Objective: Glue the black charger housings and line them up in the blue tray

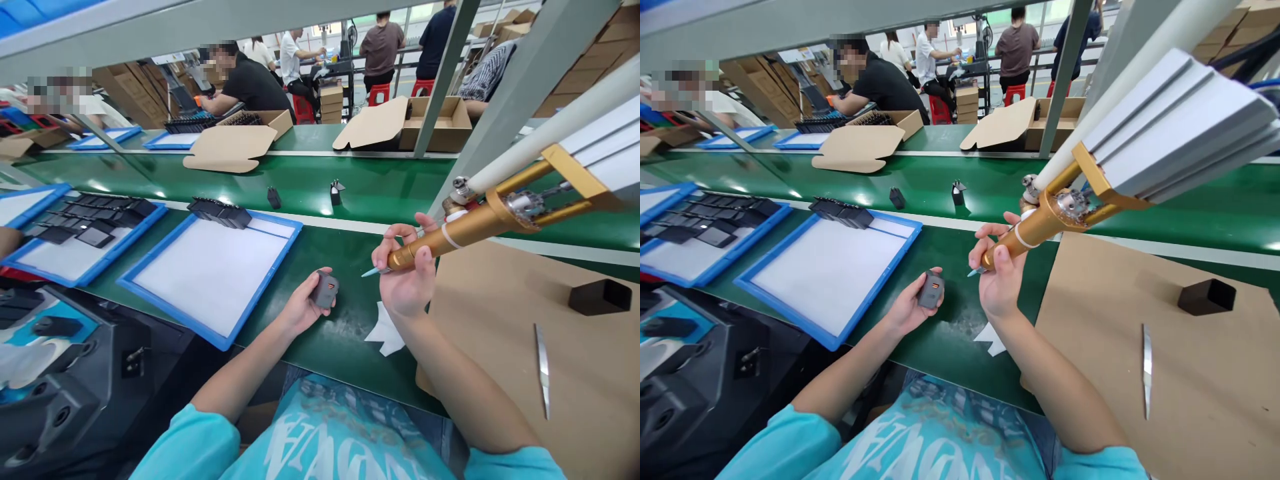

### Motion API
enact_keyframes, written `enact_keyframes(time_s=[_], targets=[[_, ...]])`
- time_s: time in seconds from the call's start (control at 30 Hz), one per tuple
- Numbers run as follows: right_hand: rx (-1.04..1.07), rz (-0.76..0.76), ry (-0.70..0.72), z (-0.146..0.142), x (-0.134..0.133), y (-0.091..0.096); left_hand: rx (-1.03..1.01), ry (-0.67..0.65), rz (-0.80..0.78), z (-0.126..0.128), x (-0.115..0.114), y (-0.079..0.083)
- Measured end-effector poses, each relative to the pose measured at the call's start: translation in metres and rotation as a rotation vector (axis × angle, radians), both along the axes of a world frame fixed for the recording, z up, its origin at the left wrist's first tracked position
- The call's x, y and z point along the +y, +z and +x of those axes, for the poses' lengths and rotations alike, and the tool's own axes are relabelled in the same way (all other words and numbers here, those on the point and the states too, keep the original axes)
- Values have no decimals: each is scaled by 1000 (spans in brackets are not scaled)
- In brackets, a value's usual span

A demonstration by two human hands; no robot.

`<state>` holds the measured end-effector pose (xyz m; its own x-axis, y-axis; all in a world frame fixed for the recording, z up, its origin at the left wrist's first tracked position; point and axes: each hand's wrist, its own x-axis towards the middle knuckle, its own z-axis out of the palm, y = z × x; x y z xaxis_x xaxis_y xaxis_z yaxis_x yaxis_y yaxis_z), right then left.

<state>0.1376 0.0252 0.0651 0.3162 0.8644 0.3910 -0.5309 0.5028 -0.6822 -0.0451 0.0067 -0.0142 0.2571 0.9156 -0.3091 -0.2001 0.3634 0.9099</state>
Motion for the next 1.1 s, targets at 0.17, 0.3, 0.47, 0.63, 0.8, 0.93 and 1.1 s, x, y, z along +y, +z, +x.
enact_keyframes(time_s=[0.17,0.3,0.47,0.63,0.8,0.93,1.1], targets=[[24,1,-10,4,4,-1,-306,62,-173,-4,-9,17],[28,5,-24,8,7,-3,-136,85,-10,-24,-6,21],[9,12,-48,11,11,-8,1032,229,593,-94,54,27],[0,5,-57,12,12,-9,1848,240,754,-169,144,29],[4,-37,-100,11,11,-7,1903,317,747,-191,187,21],[5,-96,-111,10,10,-5,1812,435,612,-193,231,32],[16,-125,-130,11,10,-6,1679,364,204,-203,312,51]])
